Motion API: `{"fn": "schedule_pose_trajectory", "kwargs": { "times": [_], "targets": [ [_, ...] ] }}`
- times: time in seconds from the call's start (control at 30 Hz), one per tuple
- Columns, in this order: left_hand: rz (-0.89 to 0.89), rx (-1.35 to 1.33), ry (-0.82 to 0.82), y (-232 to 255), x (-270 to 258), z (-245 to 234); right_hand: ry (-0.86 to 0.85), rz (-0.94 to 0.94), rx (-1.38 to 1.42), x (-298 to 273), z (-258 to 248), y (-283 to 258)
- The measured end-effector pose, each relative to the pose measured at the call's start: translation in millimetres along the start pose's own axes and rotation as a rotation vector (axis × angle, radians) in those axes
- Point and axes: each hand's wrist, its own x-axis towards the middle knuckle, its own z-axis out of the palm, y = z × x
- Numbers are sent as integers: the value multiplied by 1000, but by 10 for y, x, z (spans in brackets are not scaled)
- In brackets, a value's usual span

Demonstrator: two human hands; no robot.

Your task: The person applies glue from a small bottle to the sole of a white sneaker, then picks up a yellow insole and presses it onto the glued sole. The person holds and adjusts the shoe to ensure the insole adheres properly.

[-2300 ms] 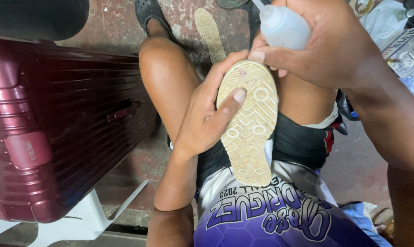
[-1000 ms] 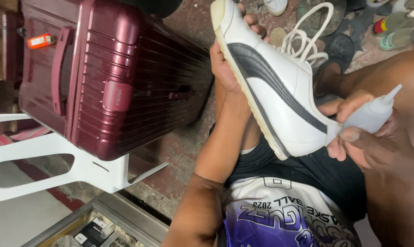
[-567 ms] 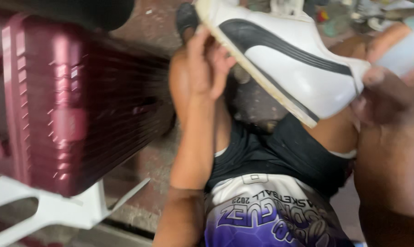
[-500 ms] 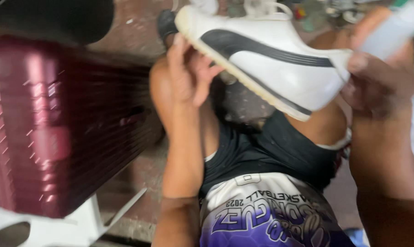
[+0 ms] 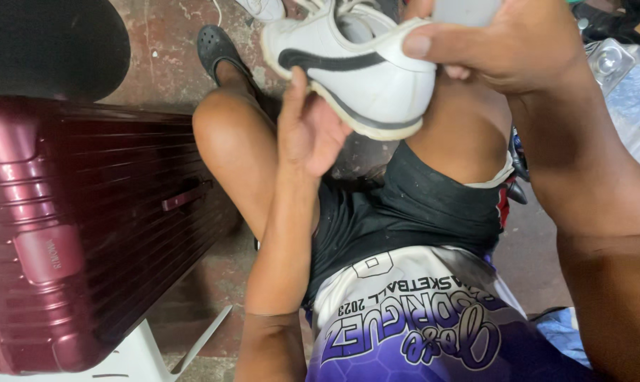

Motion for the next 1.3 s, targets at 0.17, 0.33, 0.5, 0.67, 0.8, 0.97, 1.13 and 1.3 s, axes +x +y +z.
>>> {"fn": "schedule_pose_trajectory", "kwargs": {
  "times": [0.17, 0.33, 0.5, 0.67, 0.8, 0.97, 1.13, 1.3],
  "targets": [
    [-61, -127, -78, -271, 26, 14, 111, 33, -227, 100, 289, -159],
    [-42, -143, -221, -304, 79, -15, 161, 74, -254, 124, 360, -166],
    [-19, -123, -194, -300, 77, -51, 141, 12, -96, 60, 301, -60],
    [15, -76, -218, -321, 83, -41, 111, -23, -56, 23, 124, 121],
    [118, -131, -195, -447, -2, -45, 96, -5, 0, -15, 0, 329],
    [21, -155, -278, -597, -78, -55, 61, 11, 14, 42, -154, 588],
    [-22, -197, -303, -631, -127, -16, 51, 38, -6, 57, -187, 679],
    [-22, -188, -303, -562, -137, -32, 29, 21, -43, 66, -160, 609]
  ]
}}
